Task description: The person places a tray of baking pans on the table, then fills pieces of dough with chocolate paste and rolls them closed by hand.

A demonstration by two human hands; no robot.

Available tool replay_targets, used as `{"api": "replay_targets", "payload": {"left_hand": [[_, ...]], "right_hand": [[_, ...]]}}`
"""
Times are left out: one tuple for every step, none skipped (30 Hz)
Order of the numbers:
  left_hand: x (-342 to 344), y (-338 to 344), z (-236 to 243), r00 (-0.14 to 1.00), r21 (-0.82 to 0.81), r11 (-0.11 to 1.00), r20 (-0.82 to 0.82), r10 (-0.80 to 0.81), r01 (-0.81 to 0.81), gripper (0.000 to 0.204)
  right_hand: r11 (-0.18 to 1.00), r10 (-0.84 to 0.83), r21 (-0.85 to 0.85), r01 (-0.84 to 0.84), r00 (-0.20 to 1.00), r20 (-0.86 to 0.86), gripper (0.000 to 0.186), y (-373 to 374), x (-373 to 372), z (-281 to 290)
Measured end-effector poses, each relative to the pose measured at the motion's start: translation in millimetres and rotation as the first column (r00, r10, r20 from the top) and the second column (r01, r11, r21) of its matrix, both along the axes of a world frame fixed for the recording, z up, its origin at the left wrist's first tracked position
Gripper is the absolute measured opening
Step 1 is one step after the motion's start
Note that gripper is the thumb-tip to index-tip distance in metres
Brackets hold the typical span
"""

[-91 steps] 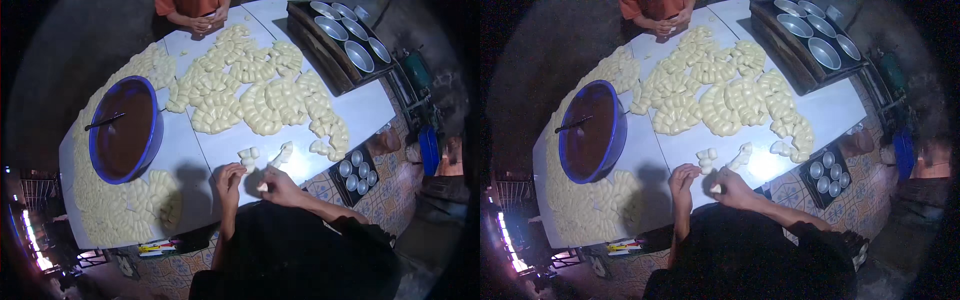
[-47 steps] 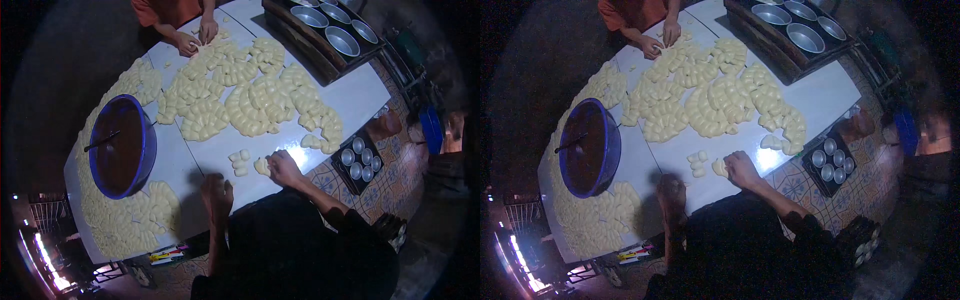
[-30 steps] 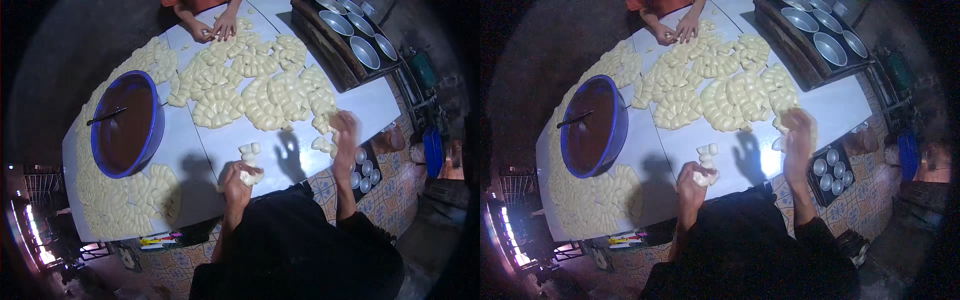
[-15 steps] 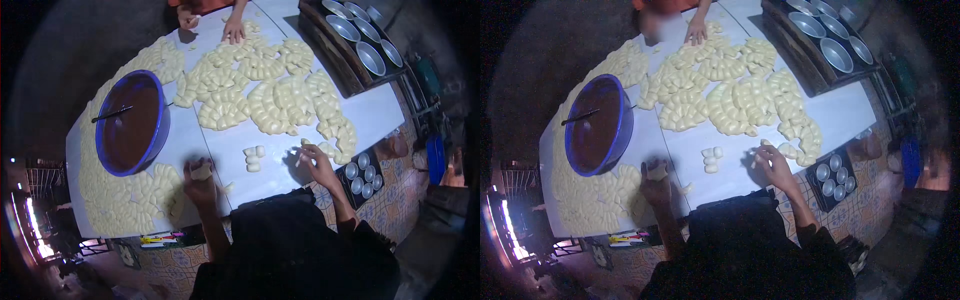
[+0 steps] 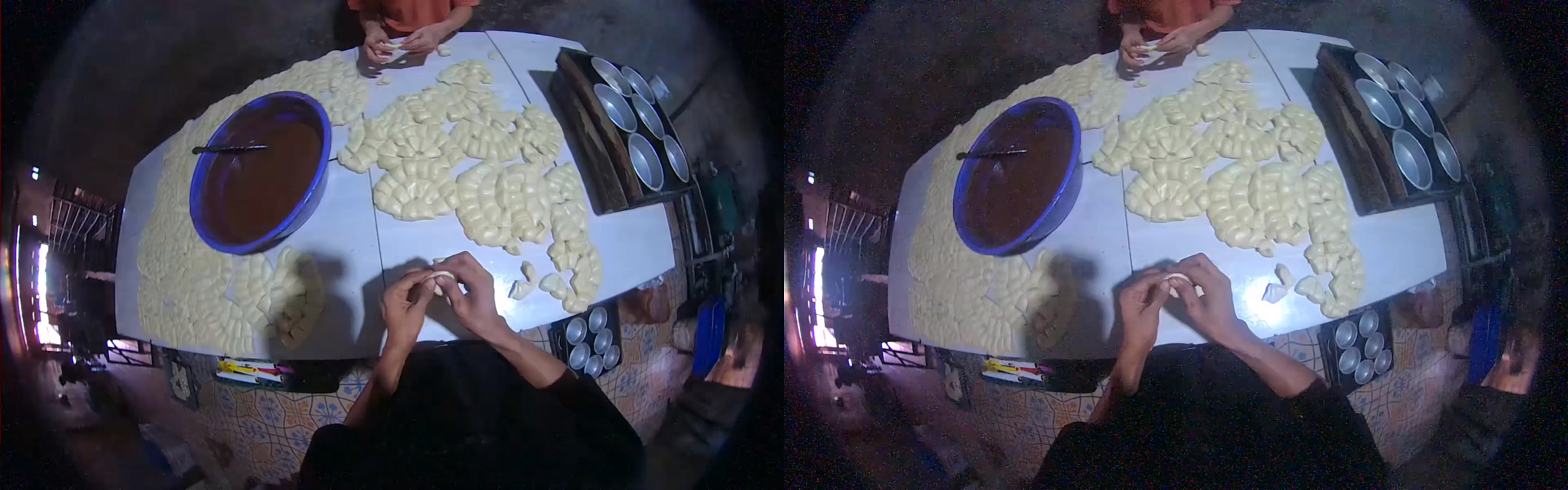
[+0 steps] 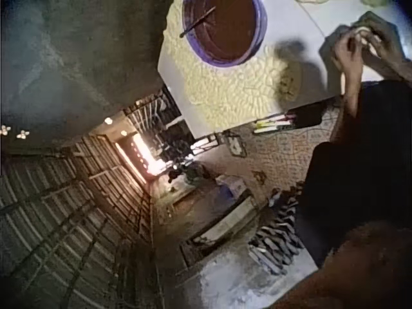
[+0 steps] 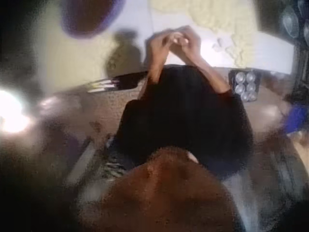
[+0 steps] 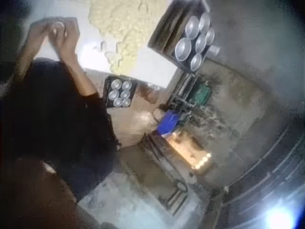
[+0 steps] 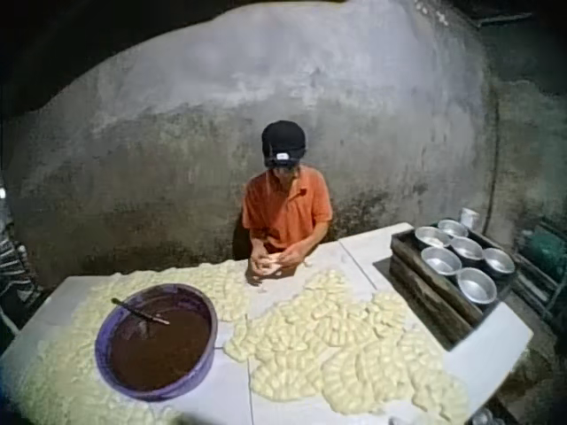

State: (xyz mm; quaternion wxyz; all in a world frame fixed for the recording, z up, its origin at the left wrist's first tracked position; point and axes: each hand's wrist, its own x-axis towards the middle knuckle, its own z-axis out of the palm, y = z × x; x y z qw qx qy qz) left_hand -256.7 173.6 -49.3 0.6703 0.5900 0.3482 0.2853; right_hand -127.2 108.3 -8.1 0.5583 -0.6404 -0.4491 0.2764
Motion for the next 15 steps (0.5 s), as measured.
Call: {"api": "replay_targets", "payload": {"left_hand": [[-1, -4, -2, 1.0, 0.0, 1.0, 0.0, 0.014, -0.014, 0.035], [2, -10, 0, 0.992, 0.135, 0.984, -0.022, 0.124, -0.119, 0.023], [4, -13, 2, 0.972, 0.268, 0.939, -0.031, 0.233, -0.216, 0.014], [4, -12, 6, 0.982, 0.445, 0.876, 0.049, 0.184, -0.187, 0.014], [3, -12, 6, 0.98, 0.441, 0.877, 0.047, 0.193, -0.194, 0.014], [4, -13, 6, 0.939, 0.022, 0.988, 0.316, 0.137, -0.152, 0.011], [4, -13, 6, 0.807, -0.367, 0.93, 0.559, 0.191, 0.034, 0.009], [-2, -4, 9, 0.634, -0.645, 0.681, 0.696, 0.338, 0.346, 0.016], [4, -10, 25, 0.771, -0.744, 0.646, 0.51, 0.382, 0.172, 0.038], [6, -7, 19, 0.738, -0.781, 0.59, 0.52, 0.43, 0.206, 0.054], [6, -3, 20, 0.704, -0.812, 0.532, 0.522, 0.482, 0.238, 0.07], [5, 7, 23, 0.609, -0.708, 0.581, 0.681, 0.408, 0.402, 0.085], [5, 23, 26, 0.484, -0.57, 0.617, 0.812, 0.325, 0.543, 0.1], [4, 44, 33, 0.442, -0.486, 0.612, 0.865, 0.237, 0.623, 0.114], [-2, 69, 33, 0.464, -0.452, 0.744, 0.859, 0.215, 0.492, 0.116]], "right_hand": [[0.998, 0.057, 0.012, -0.058, 0.996, 0.074, 0.023, 2, 2, -13], [0.998, 0.059, -0.012, -0.058, 0.996, 0.063, 0.028, 6, 9, -14], [0.998, 0.059, -0.038, -0.057, 0.997, 0.053, 0.034, 12, 16, -14], [0.996, -0.002, 0.087, 0.009, 0.997, -0.081, 0.046, 18, 11, -15], [0.987, 0.076, 0.126, -0.1, 0.98, 0.186, 0.051, 20, 17, 3], [0.962, 0.23, 0.127, -0.243, 0.967, 0.107, 0.054, 20, 12, 0], [0.916, 0.377, 0.139, -0.377, 0.926, 0.027, 0.056, 21, 3, -5], [0.923, 0.366, 0.116, -0.367, 0.93, 0.033, 0.056, 25, -1, -16], [0.934, 0.335, 0.12, -0.337, 0.942, 0.03, 0.055, 29, 0, -20], [0.937, 0.342, 0.092, -0.338, 0.939, -0.036, 0.066, 34, 5, -30], [0.937, 0.35, 0.064, -0.345, 0.931, -0.106, 0.083, 40, 7, -34], [0.917, 0.397, 0.094, -0.388, 0.867, -0.302, 0.1, 44, 12, -35], [0.896, 0.432, 0.134, -0.423, 0.762, -0.483, 0.118, 49, 17, -33], [0.901, 0.406, 0.085, -0.425, 0.76, -0.507, 0.131, 48, 21, -33], [0.882, 0.428, 0.027, -0.47, 0.778, -0.459, 0.133, 47, 23, -44]]}}
